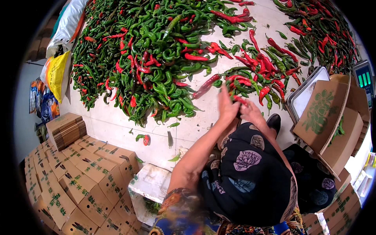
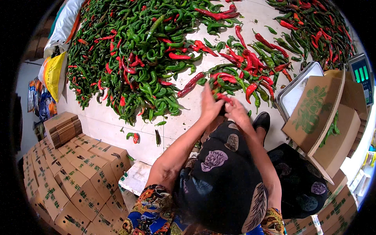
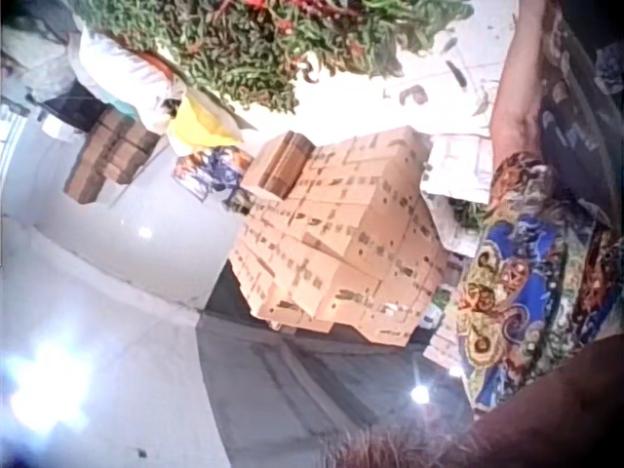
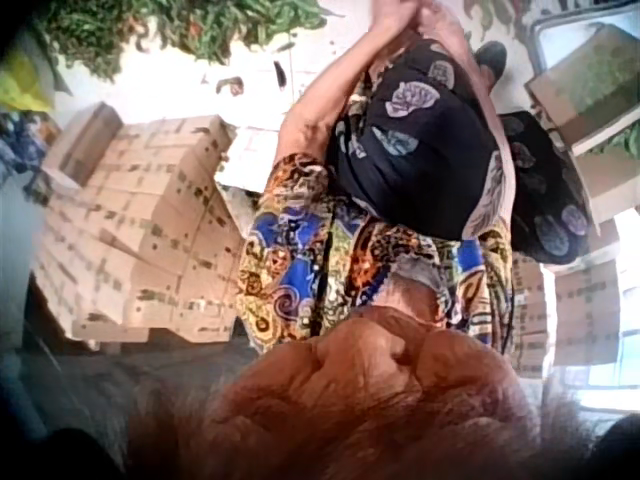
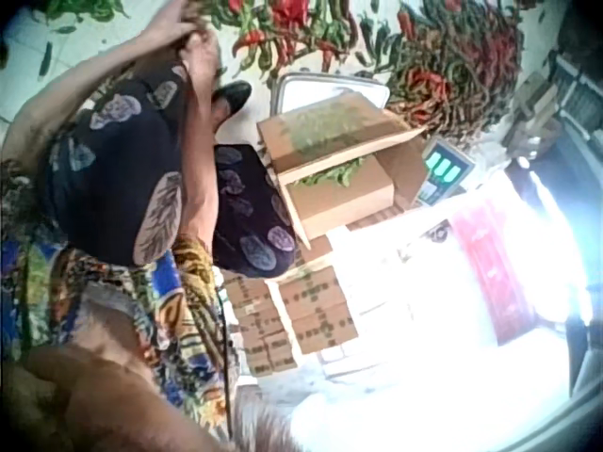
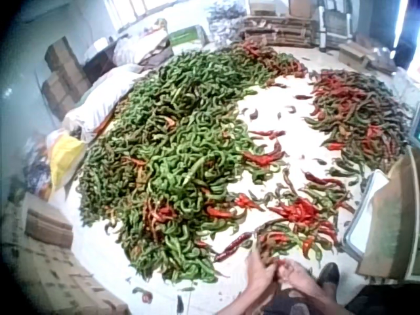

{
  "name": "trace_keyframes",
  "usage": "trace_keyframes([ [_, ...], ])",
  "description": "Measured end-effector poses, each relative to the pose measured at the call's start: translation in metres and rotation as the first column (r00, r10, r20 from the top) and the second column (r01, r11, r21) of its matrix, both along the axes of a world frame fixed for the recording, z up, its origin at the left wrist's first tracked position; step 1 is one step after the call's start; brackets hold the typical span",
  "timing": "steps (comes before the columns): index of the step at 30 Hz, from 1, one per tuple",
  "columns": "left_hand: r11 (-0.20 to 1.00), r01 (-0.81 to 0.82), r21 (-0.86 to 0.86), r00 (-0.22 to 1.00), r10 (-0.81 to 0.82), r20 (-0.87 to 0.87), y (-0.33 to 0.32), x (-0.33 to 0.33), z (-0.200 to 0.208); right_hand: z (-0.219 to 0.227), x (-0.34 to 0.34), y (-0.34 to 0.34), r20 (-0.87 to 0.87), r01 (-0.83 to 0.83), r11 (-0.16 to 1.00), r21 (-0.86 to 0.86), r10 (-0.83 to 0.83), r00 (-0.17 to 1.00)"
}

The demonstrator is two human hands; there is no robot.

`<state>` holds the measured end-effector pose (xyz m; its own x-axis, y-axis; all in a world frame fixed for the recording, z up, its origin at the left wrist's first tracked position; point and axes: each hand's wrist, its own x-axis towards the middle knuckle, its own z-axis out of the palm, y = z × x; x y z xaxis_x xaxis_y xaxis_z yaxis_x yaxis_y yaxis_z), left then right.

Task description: The person sorts through a pile of green and red chili peppers on the floor by hand, picking up green ones and placing them into a cardboard box resting on a digital scale.

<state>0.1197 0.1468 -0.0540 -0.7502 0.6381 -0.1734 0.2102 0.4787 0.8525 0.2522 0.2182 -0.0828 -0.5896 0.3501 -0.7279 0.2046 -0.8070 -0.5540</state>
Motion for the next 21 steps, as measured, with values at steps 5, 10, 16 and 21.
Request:
trace_keyframes([
  [5, 0.95, 0.114, 0.289, 0.879, -0.232, 0.417, 0.054, -0.025, 0.035, 0.077, -0.046, 0.066, -0.083, 0.366, 0.926, 0.09, -0.359, 0.93],
  [10, 0.984, -0.179, 0.022, 0.977, 0.18, -0.114, -0.039, -0.074, 0.069, 0.085, -0.01, 0.069, 0.17, 0.37, 0.897, 0.241, -0.414, 0.894],
  [16, 0.904, -0.278, -0.324, 0.86, 0.084, -0.503, -0.183, -0.11, 0.01, 0.066, 0.02, 0.001, 0.19, 0.303, 0.938, 0.171, -0.333, 0.924],
  [21, 0.886, -0.334, -0.321, 0.904, 0.205, -0.375, -0.176, -0.113, -0.008, 0.039, 0.005, -0.049, 0.135, 0.041, 0.966, 0.256, -0.078, 0.988],
])
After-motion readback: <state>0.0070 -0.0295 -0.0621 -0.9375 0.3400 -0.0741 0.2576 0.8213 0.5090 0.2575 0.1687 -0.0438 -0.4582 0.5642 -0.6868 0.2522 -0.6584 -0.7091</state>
